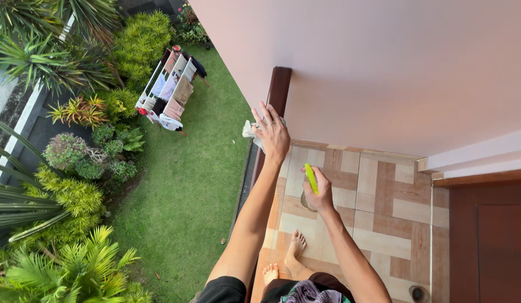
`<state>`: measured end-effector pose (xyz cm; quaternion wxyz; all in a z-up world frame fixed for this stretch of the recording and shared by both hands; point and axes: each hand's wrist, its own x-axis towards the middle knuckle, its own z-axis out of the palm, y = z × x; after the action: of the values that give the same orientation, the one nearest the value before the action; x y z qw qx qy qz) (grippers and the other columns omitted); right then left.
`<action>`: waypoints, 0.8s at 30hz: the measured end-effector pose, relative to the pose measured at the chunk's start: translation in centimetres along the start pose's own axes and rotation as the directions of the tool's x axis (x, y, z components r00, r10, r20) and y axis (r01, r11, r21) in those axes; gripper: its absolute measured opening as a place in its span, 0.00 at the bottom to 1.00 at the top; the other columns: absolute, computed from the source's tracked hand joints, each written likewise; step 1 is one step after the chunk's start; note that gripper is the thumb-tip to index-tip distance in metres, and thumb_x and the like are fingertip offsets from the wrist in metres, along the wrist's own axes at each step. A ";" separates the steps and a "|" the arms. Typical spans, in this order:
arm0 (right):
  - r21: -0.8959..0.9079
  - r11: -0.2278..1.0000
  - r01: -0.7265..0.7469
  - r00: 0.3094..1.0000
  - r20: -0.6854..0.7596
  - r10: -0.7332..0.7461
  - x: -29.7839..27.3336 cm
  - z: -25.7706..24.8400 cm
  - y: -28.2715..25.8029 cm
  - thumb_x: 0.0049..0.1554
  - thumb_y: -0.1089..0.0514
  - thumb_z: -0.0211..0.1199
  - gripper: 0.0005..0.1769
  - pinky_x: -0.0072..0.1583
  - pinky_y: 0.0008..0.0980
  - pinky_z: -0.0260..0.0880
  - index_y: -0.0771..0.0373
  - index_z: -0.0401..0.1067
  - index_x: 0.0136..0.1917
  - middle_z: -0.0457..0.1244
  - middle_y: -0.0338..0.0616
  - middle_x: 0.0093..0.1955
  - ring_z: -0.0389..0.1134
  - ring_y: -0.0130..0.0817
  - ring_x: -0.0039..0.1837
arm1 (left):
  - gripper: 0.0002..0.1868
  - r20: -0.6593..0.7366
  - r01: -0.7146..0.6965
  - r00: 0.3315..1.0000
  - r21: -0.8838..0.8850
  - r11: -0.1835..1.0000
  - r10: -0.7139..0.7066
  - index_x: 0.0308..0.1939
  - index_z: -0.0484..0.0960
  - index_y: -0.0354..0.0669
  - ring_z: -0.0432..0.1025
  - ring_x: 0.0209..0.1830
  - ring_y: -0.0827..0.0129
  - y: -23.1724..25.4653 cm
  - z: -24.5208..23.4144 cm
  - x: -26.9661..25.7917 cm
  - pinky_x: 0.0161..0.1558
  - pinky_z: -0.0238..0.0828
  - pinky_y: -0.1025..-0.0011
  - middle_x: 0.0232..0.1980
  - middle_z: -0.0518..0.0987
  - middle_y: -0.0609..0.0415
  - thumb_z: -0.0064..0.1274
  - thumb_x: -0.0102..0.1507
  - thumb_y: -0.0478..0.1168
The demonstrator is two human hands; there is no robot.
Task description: The person cleans a wooden balcony railing by spraying it with a liquid from a spray bottle and wiping it with a cloth. They move along the length of the railing, repeatedly spraying and wiping the surface.
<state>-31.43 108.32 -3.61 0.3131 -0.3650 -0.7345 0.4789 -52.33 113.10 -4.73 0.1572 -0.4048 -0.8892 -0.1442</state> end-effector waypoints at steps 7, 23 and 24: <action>0.016 1.000 -0.009 0.999 0.033 0.008 4.2 -1.5 1.3 0.51 0.67 0.55 0.20 0.47 0.28 0.69 0.64 0.72 0.58 0.69 0.43 0.47 0.67 0.28 0.41 | 0.34 -0.030 0.041 0.999 0.034 0.999 -0.040 0.75 0.59 0.25 0.39 0.81 0.26 1.2 1.6 3.0 0.68 0.50 0.35 0.82 0.45 0.28 0.43 0.67 0.40; 0.017 0.997 -0.074 0.996 0.048 0.073 9.3 -3.5 2.7 0.51 0.67 0.56 0.20 0.40 0.27 0.63 0.62 0.73 0.58 0.65 0.41 0.38 0.59 0.25 0.35 | 0.39 -0.045 0.028 0.999 -0.006 1.000 -0.028 0.78 0.46 0.23 0.33 0.80 0.21 2.4 4.4 7.3 0.70 0.42 0.28 0.81 0.39 0.24 0.41 0.69 0.44; 0.017 0.998 -0.068 0.997 0.047 0.067 9.9 -3.4 2.7 0.51 0.67 0.56 0.20 0.40 0.28 0.63 0.62 0.73 0.58 0.64 0.41 0.38 0.59 0.25 0.35 | 0.40 -0.047 0.022 0.999 -0.012 1.000 -0.022 0.78 0.46 0.23 0.32 0.80 0.22 2.5 4.8 7.8 0.70 0.41 0.27 0.81 0.38 0.25 0.41 0.69 0.44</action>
<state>-33.37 118.97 -3.88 0.2832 -0.3754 -0.7242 0.5043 -56.07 121.79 -5.72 0.1742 -0.3924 -0.8887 -0.1608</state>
